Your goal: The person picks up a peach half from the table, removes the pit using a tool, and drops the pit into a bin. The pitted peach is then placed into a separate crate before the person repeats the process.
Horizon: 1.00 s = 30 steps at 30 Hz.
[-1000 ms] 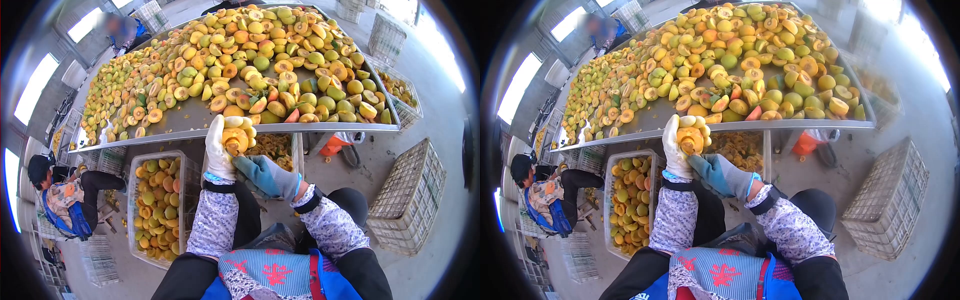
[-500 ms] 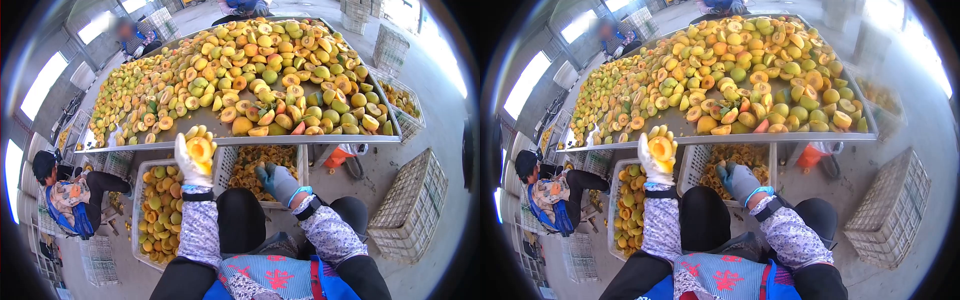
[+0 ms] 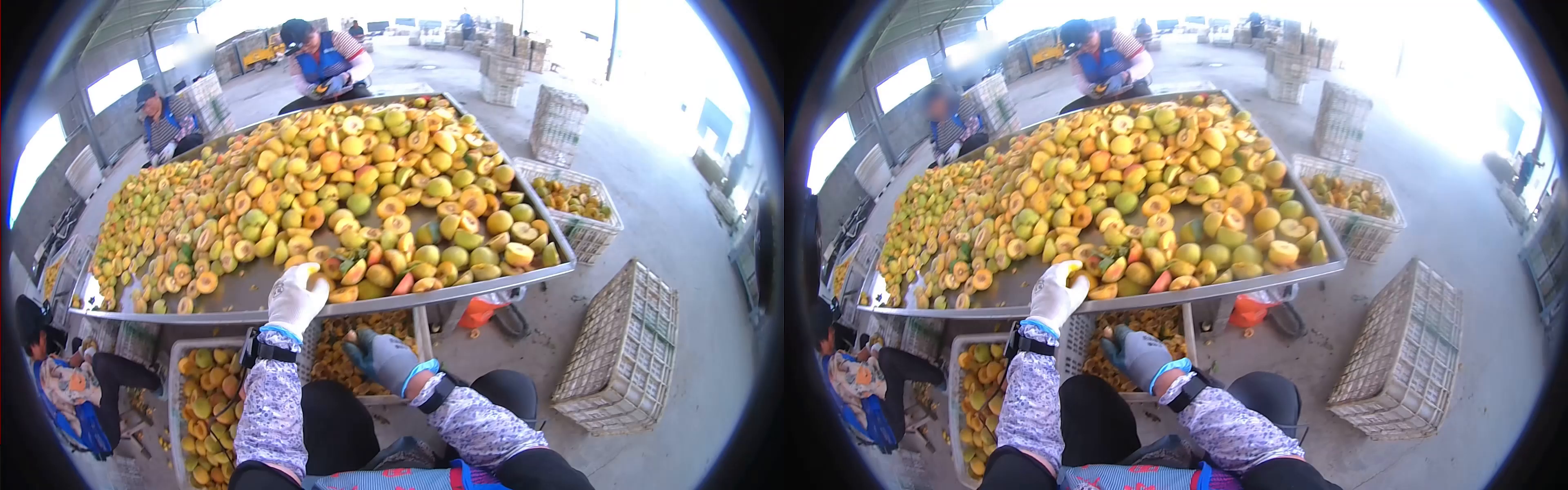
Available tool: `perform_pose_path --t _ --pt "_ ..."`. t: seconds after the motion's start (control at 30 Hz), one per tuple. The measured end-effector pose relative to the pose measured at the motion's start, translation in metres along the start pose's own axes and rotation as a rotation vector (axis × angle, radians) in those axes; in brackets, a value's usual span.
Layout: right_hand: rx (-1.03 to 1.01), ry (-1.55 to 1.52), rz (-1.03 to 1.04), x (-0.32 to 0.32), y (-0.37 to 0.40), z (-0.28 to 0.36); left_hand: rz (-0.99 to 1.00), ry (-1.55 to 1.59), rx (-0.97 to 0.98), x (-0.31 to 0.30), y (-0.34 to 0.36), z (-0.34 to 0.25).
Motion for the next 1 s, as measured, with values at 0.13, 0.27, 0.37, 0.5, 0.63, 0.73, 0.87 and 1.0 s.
perform_pose_path --t 0.13,0.27,0.37,0.5,0.63,0.73,0.87,1.0 --pt "0.014 -0.044 0.056 -0.009 0.005 -0.001 0.352 -0.193 -0.076 0.018 -0.03 -0.011" --pt "-0.022 -0.046 0.05 -0.009 0.007 0.001 0.386 -0.29 -0.078 0.021 -0.035 -0.01" --pt "-0.029 -0.091 -0.007 -0.015 0.004 0.002 0.242 0.078 -0.13 0.007 -0.035 0.015" --pt "-0.109 -0.235 -0.243 -0.025 0.001 0.009 0.067 1.403 -0.376 -0.028 -0.01 0.004" --pt "-0.169 -0.399 -0.222 -0.039 -0.001 0.025 0.145 1.595 -0.245 -0.015 0.02 -0.023" --pt "-0.199 -0.353 -0.243 -0.04 -0.004 0.028 0.157 1.751 -0.302 -0.004 0.034 -0.056" --pt "-0.194 -0.344 -0.248 -0.04 -0.002 0.027 0.122 1.676 -0.247 0.009 0.046 -0.072" --pt "-0.167 -0.441 -0.245 -0.04 -0.002 0.023 0.063 1.693 -0.245 0.011 0.053 -0.082"
Point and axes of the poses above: each hand's wrist, its own y-axis away from the middle knuckle, its own x-axis out of the palm, z = x × y, the point moved 4 cm from there along -y, towards the middle knuckle, and after that the axes turned 6 degrees about y, right-handed, at the moved point
